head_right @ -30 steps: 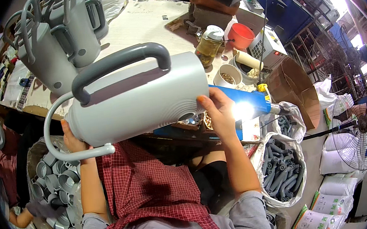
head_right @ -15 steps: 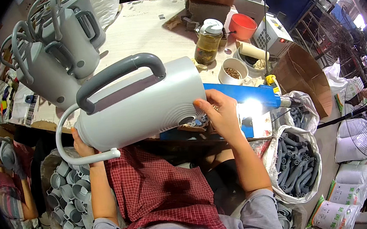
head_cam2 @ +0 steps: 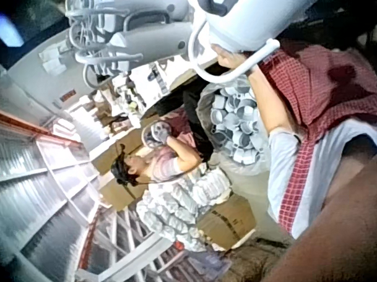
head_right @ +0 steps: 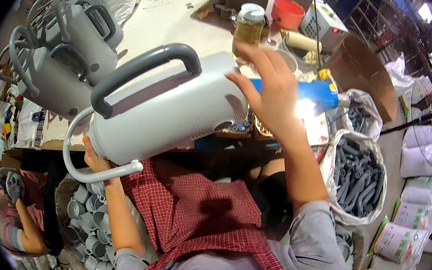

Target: The person assembles gray plastic watering cans by attaching handles and spouts. They pick up the can body, insert a handle, and then attach a spout, repeating this process for multiple units on a workbench.

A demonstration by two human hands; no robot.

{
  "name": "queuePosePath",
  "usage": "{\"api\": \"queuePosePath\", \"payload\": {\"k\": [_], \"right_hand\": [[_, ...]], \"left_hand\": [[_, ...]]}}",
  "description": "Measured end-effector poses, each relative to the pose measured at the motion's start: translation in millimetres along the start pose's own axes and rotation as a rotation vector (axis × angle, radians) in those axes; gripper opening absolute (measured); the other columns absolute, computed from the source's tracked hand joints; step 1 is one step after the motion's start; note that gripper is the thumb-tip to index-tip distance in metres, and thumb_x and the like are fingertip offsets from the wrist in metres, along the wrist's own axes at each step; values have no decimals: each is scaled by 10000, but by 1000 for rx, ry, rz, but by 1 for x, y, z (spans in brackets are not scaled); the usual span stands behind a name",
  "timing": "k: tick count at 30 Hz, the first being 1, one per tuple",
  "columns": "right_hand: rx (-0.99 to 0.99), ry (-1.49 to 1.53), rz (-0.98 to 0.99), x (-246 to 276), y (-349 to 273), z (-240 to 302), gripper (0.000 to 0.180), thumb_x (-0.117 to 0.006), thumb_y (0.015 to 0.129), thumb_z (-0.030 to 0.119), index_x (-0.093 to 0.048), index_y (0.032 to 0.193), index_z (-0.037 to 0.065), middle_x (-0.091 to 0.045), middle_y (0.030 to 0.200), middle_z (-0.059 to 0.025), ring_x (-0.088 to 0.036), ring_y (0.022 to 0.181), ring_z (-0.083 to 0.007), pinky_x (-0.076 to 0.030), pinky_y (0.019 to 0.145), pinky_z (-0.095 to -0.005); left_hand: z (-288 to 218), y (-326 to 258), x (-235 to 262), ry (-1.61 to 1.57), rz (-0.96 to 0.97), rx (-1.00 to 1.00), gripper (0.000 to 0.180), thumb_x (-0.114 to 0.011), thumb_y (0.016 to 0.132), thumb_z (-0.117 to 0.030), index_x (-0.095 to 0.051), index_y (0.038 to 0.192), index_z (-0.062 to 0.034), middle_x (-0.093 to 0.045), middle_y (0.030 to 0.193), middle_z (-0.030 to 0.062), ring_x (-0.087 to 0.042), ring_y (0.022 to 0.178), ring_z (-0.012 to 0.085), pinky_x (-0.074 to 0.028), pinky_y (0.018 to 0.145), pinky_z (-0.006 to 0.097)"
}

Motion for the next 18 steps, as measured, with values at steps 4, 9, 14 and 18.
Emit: {"api": "queuePosePath", "payload": {"k": [4,9,14,18], "right_hand": [[-3,505,200,-69,28,4,453,-648,850,162,-542,1278,59,-656,1079,-157,-640,991,-247,-483,882,-329],[-88,676,171,-80,27,-13,296,-631,865,138,-647,1148,55,-700,909,-76,-647,831,-120,-507,784,-265],[-314,809,352,-85,24,-6,393,-586,894,67,-556,1283,23,-657,975,-26,-589,822,-74,-496,743,-219],[-274,739,318,-80,25,-3,380,-600,882,73,-564,1255,7,-674,964,-48,-616,832,-99,-505,743,-243]], "left_hand": [[-4,3,-10,27,-5,60,506,-493,964,-445,-640,1004,38,-673,877,91,-645,726,148,-522,623,265],[-3,8,-1,205,-27,-19,556,-463,962,-481,-651,996,41,-671,853,104,-649,715,169,-522,618,284],[0,9,-5,186,20,-1,573,-496,946,-492,-640,1009,59,-673,900,118,-655,781,179,-529,680,298],[1,10,-13,160,54,32,578,-480,951,-493,-623,1047,59,-666,950,129,-656,814,193,-534,725,305]]}}
Point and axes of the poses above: each hand's wrist, its own y-axis towards the middle knuckle, its own x-axis out of the back of the hand, z = x × y, the point moved 10 cm from there along y, towards the middle knuckle
